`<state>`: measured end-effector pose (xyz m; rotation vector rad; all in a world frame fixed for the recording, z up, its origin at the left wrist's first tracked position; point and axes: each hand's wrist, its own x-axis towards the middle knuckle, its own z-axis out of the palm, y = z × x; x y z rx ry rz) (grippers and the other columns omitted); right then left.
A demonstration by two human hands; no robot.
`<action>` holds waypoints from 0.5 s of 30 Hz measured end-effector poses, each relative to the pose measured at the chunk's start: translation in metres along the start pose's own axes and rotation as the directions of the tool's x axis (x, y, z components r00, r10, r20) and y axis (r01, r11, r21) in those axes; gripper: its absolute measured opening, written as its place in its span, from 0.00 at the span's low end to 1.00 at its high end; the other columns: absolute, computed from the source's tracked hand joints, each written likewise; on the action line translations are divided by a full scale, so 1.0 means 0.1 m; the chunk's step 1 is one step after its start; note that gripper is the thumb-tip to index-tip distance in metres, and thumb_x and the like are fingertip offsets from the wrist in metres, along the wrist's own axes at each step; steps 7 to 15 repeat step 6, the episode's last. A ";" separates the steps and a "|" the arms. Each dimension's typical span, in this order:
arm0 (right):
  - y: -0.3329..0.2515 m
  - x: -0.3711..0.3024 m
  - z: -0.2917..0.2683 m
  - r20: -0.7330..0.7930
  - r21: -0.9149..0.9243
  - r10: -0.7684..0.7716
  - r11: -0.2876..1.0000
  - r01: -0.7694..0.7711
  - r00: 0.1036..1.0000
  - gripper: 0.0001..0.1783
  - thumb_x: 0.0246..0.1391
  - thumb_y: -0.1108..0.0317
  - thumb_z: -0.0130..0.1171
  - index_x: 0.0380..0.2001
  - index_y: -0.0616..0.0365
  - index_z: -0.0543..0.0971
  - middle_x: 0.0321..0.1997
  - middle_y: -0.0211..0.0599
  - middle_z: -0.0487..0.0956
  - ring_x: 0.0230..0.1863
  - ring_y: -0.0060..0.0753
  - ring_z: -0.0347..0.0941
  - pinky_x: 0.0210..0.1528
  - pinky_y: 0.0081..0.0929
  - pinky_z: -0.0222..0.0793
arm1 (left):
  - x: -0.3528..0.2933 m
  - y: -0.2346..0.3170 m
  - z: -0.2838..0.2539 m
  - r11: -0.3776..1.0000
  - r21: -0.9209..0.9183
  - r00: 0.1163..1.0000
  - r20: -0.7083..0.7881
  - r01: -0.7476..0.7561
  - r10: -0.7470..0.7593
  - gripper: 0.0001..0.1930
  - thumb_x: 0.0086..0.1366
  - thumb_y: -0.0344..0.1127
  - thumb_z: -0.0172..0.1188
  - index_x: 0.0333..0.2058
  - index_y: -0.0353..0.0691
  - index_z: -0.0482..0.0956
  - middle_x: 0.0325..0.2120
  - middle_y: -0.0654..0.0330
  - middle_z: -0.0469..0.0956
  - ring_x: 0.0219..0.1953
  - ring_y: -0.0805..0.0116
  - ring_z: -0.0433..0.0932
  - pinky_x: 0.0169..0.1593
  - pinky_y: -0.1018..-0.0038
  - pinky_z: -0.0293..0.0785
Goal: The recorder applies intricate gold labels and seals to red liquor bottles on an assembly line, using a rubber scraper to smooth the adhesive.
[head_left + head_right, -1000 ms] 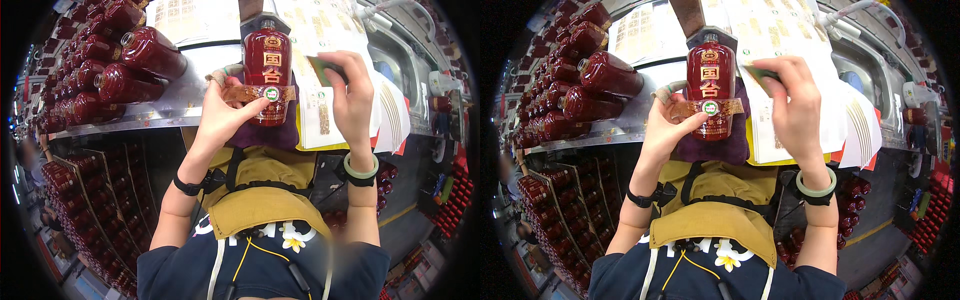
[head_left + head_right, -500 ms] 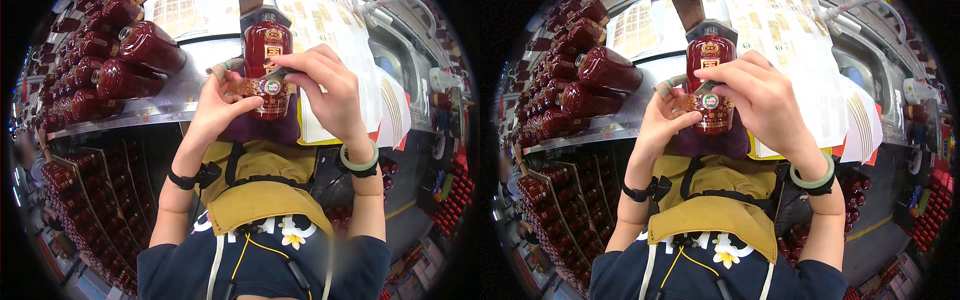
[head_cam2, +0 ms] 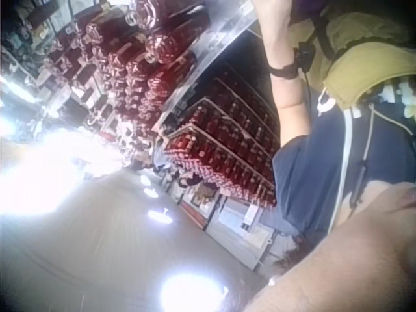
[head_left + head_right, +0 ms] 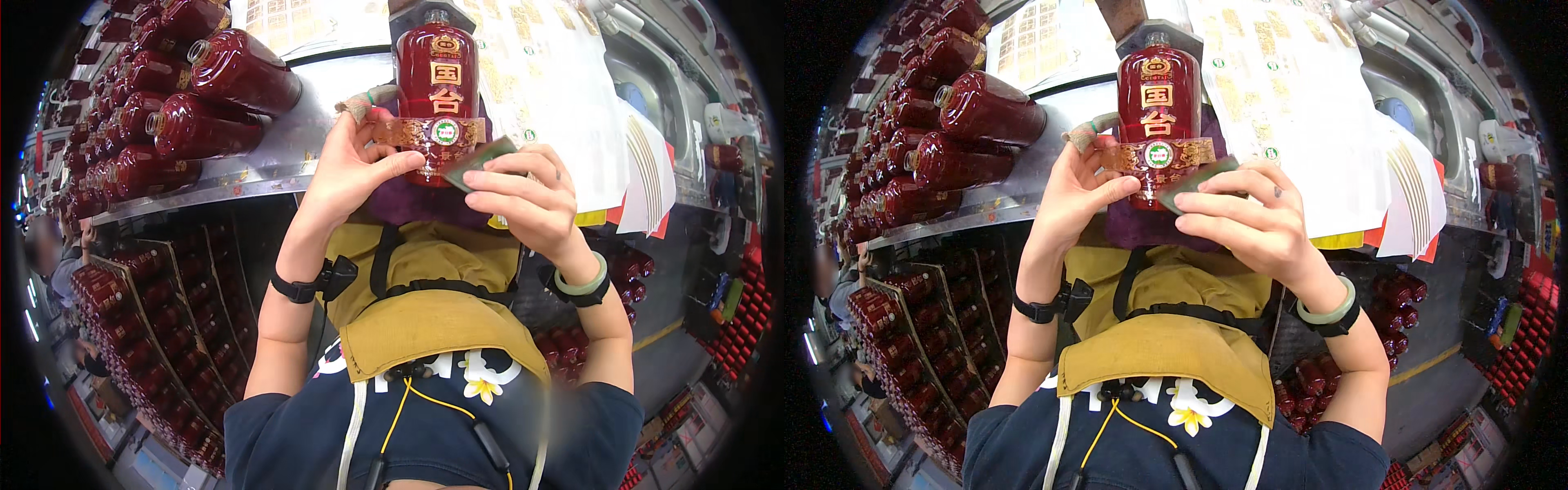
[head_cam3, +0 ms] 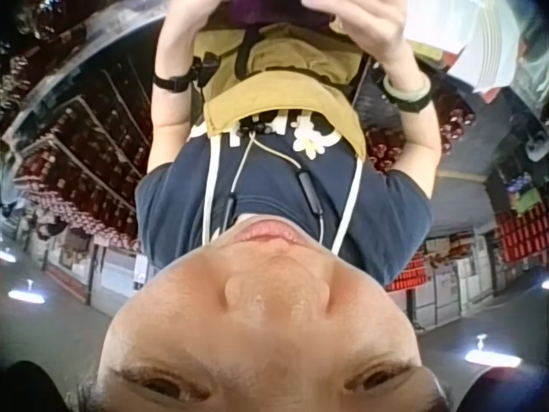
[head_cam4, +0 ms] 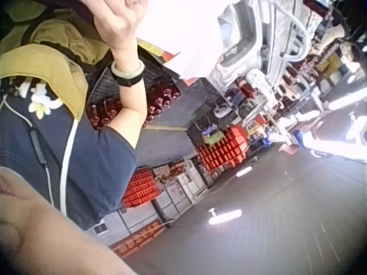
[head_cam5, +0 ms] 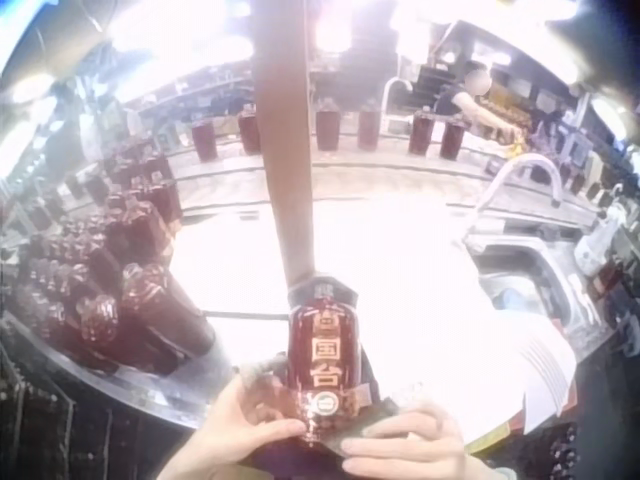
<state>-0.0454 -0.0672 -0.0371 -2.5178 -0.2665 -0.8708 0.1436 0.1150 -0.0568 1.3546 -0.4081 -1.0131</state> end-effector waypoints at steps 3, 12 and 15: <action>-0.05 0.07 0.03 -0.057 0.161 0.258 0.956 -0.246 0.964 0.11 0.52 0.77 0.62 0.39 0.55 0.86 0.42 0.35 0.84 0.41 0.34 0.80 0.44 0.31 0.72 | 0.00 -0.02 -0.01 0.996 0.078 0.999 0.032 -0.047 0.044 0.42 0.55 0.21 0.74 0.66 0.36 0.61 0.53 0.61 0.68 0.57 0.66 0.74 0.57 0.69 0.77; -0.05 0.12 -0.04 0.047 0.315 0.624 0.732 -0.605 0.780 0.11 0.66 0.77 0.55 0.48 0.61 0.81 0.47 0.46 0.79 0.48 0.32 0.77 0.50 0.25 0.69 | 0.00 0.02 0.00 0.999 0.028 1.000 0.012 0.019 -0.019 0.44 0.55 0.23 0.75 0.68 0.37 0.60 0.55 0.60 0.67 0.60 0.65 0.72 0.61 0.68 0.74; -0.05 0.12 -0.04 0.047 0.315 0.624 0.732 -0.605 0.780 0.11 0.66 0.77 0.55 0.48 0.61 0.81 0.47 0.46 0.79 0.48 0.32 0.77 0.50 0.25 0.69 | 0.00 0.02 0.00 0.999 0.028 1.000 0.012 0.019 -0.019 0.44 0.55 0.23 0.75 0.68 0.37 0.60 0.55 0.60 0.67 0.60 0.65 0.72 0.61 0.68 0.74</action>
